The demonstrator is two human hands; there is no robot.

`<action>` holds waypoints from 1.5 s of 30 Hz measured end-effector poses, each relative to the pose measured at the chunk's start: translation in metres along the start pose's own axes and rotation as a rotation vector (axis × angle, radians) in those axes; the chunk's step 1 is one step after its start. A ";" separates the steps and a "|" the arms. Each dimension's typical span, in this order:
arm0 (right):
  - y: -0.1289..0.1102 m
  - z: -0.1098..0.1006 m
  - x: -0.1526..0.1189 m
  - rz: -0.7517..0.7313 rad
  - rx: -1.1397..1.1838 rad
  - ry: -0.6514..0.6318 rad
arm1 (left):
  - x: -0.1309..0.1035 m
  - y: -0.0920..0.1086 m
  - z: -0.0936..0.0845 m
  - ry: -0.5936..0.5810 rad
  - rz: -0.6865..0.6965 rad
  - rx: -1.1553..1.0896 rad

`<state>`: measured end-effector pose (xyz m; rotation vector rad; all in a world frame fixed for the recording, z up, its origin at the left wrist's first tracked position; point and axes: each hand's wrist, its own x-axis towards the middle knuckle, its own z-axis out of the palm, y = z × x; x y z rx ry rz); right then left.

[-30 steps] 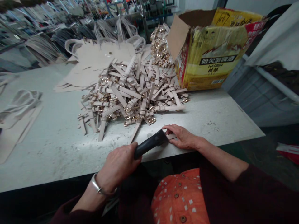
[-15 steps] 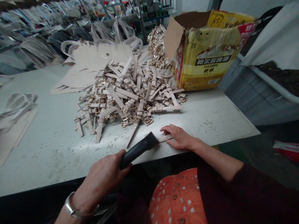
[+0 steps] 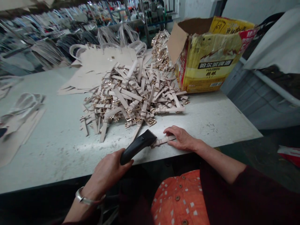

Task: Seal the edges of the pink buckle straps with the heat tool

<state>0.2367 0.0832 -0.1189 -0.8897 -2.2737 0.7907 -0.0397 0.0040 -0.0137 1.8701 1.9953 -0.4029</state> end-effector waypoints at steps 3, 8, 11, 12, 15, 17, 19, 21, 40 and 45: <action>0.000 -0.001 0.000 -0.007 0.000 -0.001 | -0.007 -0.009 0.006 -0.022 0.009 -0.060; -0.005 -0.001 0.003 -0.005 -0.027 -0.017 | -0.007 -0.007 0.012 -0.036 0.004 -0.118; -0.008 0.004 0.007 -0.009 -0.063 -0.041 | -0.006 -0.005 0.015 -0.031 0.020 -0.143; -0.009 0.006 0.008 -0.015 -0.074 -0.047 | -0.006 -0.005 0.015 -0.031 0.029 -0.152; -0.010 0.012 0.010 -0.033 -0.095 -0.037 | -0.006 -0.005 0.017 -0.029 0.033 -0.174; -0.011 0.014 0.011 -0.045 -0.107 -0.020 | -0.006 -0.005 0.017 -0.022 0.030 -0.190; -0.010 0.013 0.010 -0.066 -0.118 -0.012 | -0.007 -0.003 0.019 -0.006 0.024 -0.202; -0.007 0.007 0.007 -0.066 -0.127 0.011 | -0.008 -0.002 0.022 0.012 0.010 -0.203; 0.030 -0.051 0.065 0.105 -0.552 0.222 | -0.027 -0.007 0.040 -0.006 -0.081 -0.237; 0.038 -0.028 0.106 0.205 -0.542 0.142 | -0.031 -0.010 0.046 0.025 -0.077 -0.236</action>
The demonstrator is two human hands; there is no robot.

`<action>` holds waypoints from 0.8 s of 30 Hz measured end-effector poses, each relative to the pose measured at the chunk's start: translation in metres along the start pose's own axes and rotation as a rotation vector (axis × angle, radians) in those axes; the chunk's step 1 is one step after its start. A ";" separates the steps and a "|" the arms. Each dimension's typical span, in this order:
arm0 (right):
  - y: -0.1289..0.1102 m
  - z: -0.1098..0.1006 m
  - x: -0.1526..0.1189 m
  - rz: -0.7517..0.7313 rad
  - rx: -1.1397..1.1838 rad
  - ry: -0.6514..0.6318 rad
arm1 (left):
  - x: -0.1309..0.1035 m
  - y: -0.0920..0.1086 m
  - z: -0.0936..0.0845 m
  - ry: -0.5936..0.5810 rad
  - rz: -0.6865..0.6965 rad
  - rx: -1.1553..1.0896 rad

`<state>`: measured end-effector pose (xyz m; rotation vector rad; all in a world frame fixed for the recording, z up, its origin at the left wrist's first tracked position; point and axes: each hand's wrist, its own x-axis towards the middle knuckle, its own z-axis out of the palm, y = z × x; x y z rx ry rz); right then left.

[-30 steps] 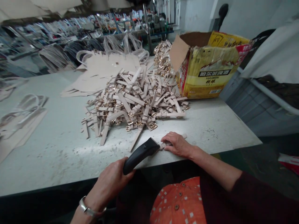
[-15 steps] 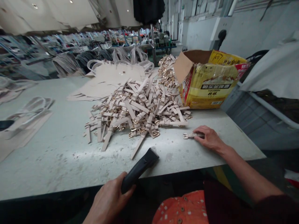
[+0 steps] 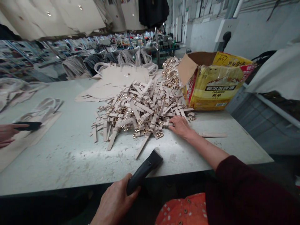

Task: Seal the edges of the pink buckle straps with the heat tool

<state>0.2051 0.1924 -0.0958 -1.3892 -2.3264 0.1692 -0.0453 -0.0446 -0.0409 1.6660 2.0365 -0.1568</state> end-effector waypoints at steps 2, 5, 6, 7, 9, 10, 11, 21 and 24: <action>-0.001 0.001 0.000 -0.002 0.018 -0.003 | 0.000 -0.002 0.002 0.005 0.000 -0.004; -0.007 -0.007 -0.014 -0.039 0.092 -0.011 | 0.001 -0.003 0.002 0.002 -0.006 0.002; -0.010 -0.010 -0.021 -0.053 0.151 -0.018 | 0.000 -0.003 0.001 -0.001 -0.006 0.004; -0.015 -0.013 -0.030 -0.068 0.223 -0.030 | 0.000 -0.003 0.000 -0.005 -0.001 0.001; -0.026 -0.016 -0.052 -0.105 0.376 -0.086 | -0.003 -0.004 -0.003 -0.018 0.010 -0.013; -0.031 -0.017 -0.064 -0.130 0.439 -0.131 | -0.005 -0.004 -0.005 -0.024 0.013 -0.020; -0.036 -0.016 -0.075 -0.154 0.481 -0.179 | -0.007 -0.004 -0.007 -0.031 0.016 -0.023; -0.069 -0.005 -0.094 0.003 0.677 -0.050 | -0.020 -0.006 -0.020 -0.034 -0.005 0.009; -0.065 -0.004 -0.096 -0.108 0.509 -0.152 | -0.022 -0.008 -0.021 -0.042 -0.012 0.008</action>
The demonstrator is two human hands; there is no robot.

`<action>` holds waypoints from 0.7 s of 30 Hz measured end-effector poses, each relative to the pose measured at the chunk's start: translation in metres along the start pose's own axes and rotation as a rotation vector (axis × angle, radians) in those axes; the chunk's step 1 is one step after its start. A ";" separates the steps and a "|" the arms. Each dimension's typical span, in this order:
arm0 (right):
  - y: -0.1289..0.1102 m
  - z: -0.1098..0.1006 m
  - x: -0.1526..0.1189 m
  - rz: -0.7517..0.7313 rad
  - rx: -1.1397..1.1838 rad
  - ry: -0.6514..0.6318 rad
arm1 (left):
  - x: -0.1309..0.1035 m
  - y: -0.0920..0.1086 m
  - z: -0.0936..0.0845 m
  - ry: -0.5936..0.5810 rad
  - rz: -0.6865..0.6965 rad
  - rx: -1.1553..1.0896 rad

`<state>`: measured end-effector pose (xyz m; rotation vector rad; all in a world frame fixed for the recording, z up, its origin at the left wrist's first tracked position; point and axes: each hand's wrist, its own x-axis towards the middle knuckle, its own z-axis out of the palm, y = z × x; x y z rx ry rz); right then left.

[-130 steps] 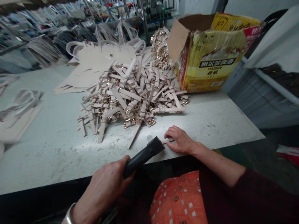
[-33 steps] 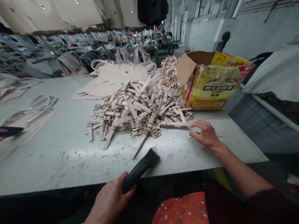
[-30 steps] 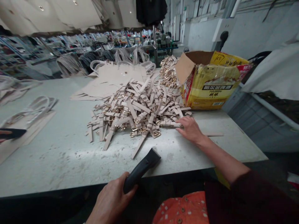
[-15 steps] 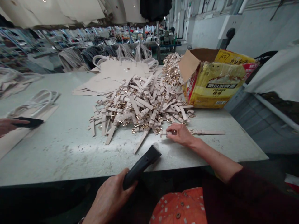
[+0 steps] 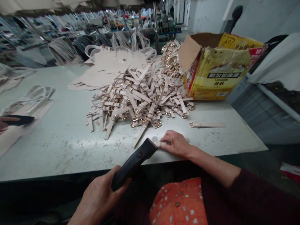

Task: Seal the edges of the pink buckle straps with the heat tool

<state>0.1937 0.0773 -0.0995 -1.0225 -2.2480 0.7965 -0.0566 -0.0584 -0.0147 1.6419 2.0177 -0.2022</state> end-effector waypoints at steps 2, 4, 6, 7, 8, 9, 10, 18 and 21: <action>0.005 -0.002 -0.008 -0.050 -0.121 -0.062 | 0.000 0.000 0.000 -0.006 0.001 0.008; 0.010 -0.005 -0.016 -0.079 -0.191 -0.074 | 0.001 0.002 0.000 -0.010 0.012 0.024; 0.014 -0.006 -0.021 -0.099 -0.211 -0.071 | 0.004 0.006 -0.001 -0.020 0.031 0.049; 0.015 -0.007 -0.022 -0.109 -0.207 -0.071 | 0.006 0.008 -0.002 -0.027 0.045 0.066; 0.015 -0.007 -0.023 -0.118 -0.197 -0.072 | 0.009 0.010 -0.003 -0.034 0.062 0.087; 0.016 -0.008 -0.023 -0.125 -0.186 -0.072 | 0.011 0.013 -0.005 -0.040 0.080 0.113; 0.016 -0.008 -0.023 -0.129 -0.177 -0.071 | 0.015 0.015 -0.006 -0.044 0.098 0.143; 0.021 -0.008 -0.020 -0.129 -0.098 -0.087 | 0.038 0.027 -0.018 -0.044 0.188 0.279; 0.022 -0.010 -0.019 -0.143 -0.103 -0.095 | 0.039 0.028 -0.017 -0.064 0.171 0.241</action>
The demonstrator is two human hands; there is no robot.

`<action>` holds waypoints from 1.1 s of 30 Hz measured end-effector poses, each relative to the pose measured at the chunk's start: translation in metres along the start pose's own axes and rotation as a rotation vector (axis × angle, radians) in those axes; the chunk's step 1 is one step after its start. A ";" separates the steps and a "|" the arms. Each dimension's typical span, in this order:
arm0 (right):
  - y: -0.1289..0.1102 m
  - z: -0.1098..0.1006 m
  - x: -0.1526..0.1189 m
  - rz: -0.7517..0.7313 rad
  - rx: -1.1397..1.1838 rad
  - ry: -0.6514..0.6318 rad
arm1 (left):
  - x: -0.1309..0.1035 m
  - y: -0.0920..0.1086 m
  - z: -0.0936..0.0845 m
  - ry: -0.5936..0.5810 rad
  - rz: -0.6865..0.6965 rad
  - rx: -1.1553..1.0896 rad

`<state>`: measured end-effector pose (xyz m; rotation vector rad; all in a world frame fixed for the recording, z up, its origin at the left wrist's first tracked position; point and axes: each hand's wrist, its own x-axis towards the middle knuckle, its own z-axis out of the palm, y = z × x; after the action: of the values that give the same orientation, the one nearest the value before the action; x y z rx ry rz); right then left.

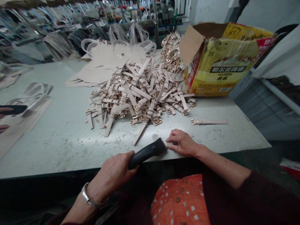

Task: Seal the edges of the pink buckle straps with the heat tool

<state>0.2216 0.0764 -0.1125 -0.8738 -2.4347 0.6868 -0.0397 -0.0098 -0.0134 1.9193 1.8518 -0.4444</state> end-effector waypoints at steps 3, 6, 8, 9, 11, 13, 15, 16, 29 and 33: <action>0.001 -0.002 -0.003 -0.001 -0.013 0.015 | -0.002 0.001 0.002 -0.016 -0.020 -0.035; 0.002 -0.004 -0.008 0.011 0.023 0.052 | -0.002 0.003 0.003 -0.014 -0.014 -0.034; 0.003 -0.004 -0.011 0.008 0.059 0.072 | -0.001 0.003 0.003 -0.009 0.001 -0.029; 0.003 -0.005 -0.012 0.000 0.070 0.079 | 0.000 0.003 0.003 -0.006 0.005 -0.029; 0.002 -0.006 -0.013 -0.019 0.073 0.078 | 0.002 0.003 0.002 -0.001 0.004 -0.032; 0.002 -0.008 -0.013 -0.031 0.060 0.055 | 0.003 0.003 0.002 0.002 0.004 -0.030; 0.000 -0.009 -0.012 -0.026 0.025 0.020 | 0.004 0.003 0.002 0.005 0.012 -0.023; 0.000 -0.010 -0.011 -0.023 -0.005 -0.001 | 0.004 0.003 0.002 0.004 0.014 -0.019; 0.000 -0.026 -0.009 -0.021 -0.077 -0.116 | 0.002 0.003 0.005 0.003 0.005 -0.008; 0.004 -0.010 -0.011 0.011 0.036 0.032 | 0.002 0.005 0.003 -0.010 0.005 -0.004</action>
<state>0.2363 0.0746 -0.1095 -0.8772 -2.3837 0.7135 -0.0349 -0.0093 -0.0167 1.9160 1.8398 -0.4472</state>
